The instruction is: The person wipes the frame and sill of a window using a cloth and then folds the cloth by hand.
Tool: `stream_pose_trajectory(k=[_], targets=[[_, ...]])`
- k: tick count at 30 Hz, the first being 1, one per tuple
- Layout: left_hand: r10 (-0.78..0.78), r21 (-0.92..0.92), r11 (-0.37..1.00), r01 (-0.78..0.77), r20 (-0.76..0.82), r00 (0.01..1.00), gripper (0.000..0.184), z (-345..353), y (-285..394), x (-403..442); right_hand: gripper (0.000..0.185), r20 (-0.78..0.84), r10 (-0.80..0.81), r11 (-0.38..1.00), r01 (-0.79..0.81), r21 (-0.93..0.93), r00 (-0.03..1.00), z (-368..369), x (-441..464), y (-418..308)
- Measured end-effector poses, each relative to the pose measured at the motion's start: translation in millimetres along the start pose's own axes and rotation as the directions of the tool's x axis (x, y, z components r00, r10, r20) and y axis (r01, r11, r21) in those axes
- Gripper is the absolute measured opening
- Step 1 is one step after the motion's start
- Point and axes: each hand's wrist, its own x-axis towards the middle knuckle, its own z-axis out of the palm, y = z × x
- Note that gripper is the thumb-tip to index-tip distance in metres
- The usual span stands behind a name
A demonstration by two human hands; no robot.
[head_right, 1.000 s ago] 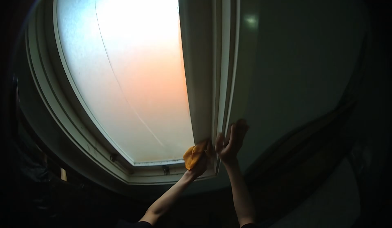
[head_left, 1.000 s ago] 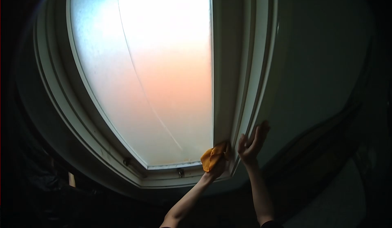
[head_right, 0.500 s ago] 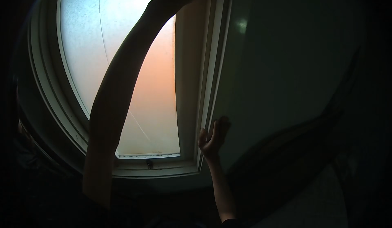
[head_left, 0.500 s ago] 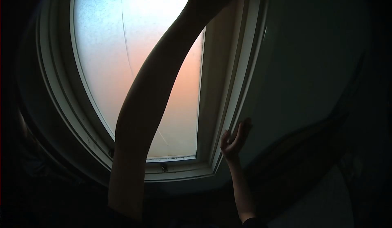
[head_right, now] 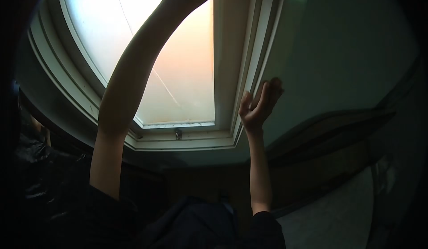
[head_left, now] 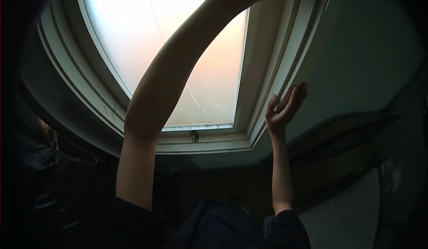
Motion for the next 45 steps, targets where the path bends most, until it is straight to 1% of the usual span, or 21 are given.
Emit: stream_pose_trajectory(k=[2, 3, 5, 7, 8, 9, 11, 12, 13, 15, 18, 22, 25, 33, 35, 36, 37, 38, 40, 41, 45], targets=[[0.325, 0.599, 0.748, -0.284, 0.041, 0.945, 0.040, -5, -11, -9, 0.063, -0.008, -0.003, 1.000, 0.003, 0.004, 1.000, 0, 0, -1], [0.312, 0.595, 0.755, -0.277, 0.046, 0.949, 0.040, -1, -16, -20, 0.063, 0.000, 0.011, 1.000, -0.011, 0.001, 1.000, 1, -2, -2], [0.452, 0.913, -0.278, -0.299, 0.399, 0.798, 0.035, 8, -26, -48, 0.063, -0.020, 0.003, 1.000, -0.003, -0.003, 1.000, 1, -2, -1], [0.529, 0.902, -0.205, -0.381, 0.429, 0.732, 0.036, 8, -49, -76, 0.063, -0.013, 0.002, 1.000, -0.002, -0.004, 1.000, 0, -1, -2], [0.353, 0.706, 0.636, -0.311, 0.093, 0.931, 0.038, 6, -43, -87, 0.063, -0.012, -0.003, 1.000, 0.003, -0.003, 1.000, 0, 0, -2], [-0.059, 0.009, 0.998, 0.059, 0.014, 0.998, 0.041, 7, -45, -96, 0.063, -0.013, -0.004, 1.000, 0.004, -0.007, 1.000, 1, 0, -1], [0.051, -0.190, 0.981, -0.046, 0.021, 0.998, 0.046, 11, -78, -115, 0.064, -0.013, -0.003, 1.000, 0.003, -0.015, 1.000, 1, -3, 0], [0.245, 0.505, 0.831, -0.234, 0.044, 0.968, 0.032, 21, -62, -133, 0.064, -0.011, 0.003, 1.000, -0.003, -0.024, 1.000, 2, -3, 0], [0.370, 0.930, 0.230, -0.287, 0.189, 0.910, 0.020, 28, -52, -146, 0.064, -0.017, -0.006, 1.000, 0.006, -0.017, 1.000, 3, -2, 1], [0.253, 0.884, 0.372, -0.284, 0.198, 0.947, 0.018, 34, -57, -172, 0.064, -0.017, -0.022, 1.000, 0.022, -0.006, 1.000, 1, -2, 0], [-0.053, 0.522, 0.853, 0.030, 0.030, 0.998, 0.024, 30, -41, -192, 0.062, -0.008, -0.009, 1.000, 0.009, -0.003, 1.000, 0, 1, -2], [0.045, 0.703, 0.710, -0.036, 0.005, 0.999, 0.016, 53, -59, -245, 0.062, -0.001, -0.004, 1.000, 0.004, -0.011, 1.000, -2, 3, -3], [-0.301, 0.538, 0.810, 0.233, 0.041, 0.953, 0.018, 47, -61, -286, 0.063, 0.003, -0.012, 1.000, 0.012, 0.001, 1.000, -1, 2, -2], [-0.391, 0.382, 0.865, 0.324, 0.111, 0.914, 0.018, 52, -87, -382, 0.064, 0.036, 0.045, 0.999, -0.044, -0.021, 0.998, 3, -8, 3], [-0.465, 0.629, 0.726, 0.279, 0.149, 0.873, 0.020, 64, -93, -406, 0.065, 0.029, 0.046, 0.999, -0.046, -0.001, 0.999, 2, -9, 1], [-0.493, 0.333, 0.826, 0.455, 0.035, 0.869, 0.025, 71, -63, -396, 0.065, 0.035, 0.052, 0.999, -0.051, -0.006, 0.998, 0, -9, 0], [-0.498, 0.334, 0.822, 0.460, 0.030, 0.867, 0.025, 69, -67, -407, 0.065, 0.012, 0.017, 1.000, -0.017, -0.009, 1.000, -1, -7, 0], [-0.582, 0.047, 0.811, 0.582, 0.159, 0.798, 0.029, 64, -77, -425, 0.066, -0.010, -0.022, 1.000, 0.022, 0.001, 1.000, 1, -3, -1], [-0.681, -0.393, 0.553, 0.735, 0.294, 0.670, 0.035, 53, -79, -443, 0.066, -0.011, -0.021, 0.999, 0.022, 0.029, 1.000, 3, 1, 0], [-0.622, -0.045, 0.765, 0.642, 0.206, 0.756, 0.032, 56, -85, -456, 0.066, -0.003, -0.017, 0.999, 0.018, 0.031, 1.000, 2, 0, -2], [-0.628, 0.062, 0.773, 0.631, 0.206, 0.750, 0.030, 57, -77, -470, 0.066, 0.005, -0.009, 0.999, 0.009, 0.051, 1.000, 3, 3, -5]])
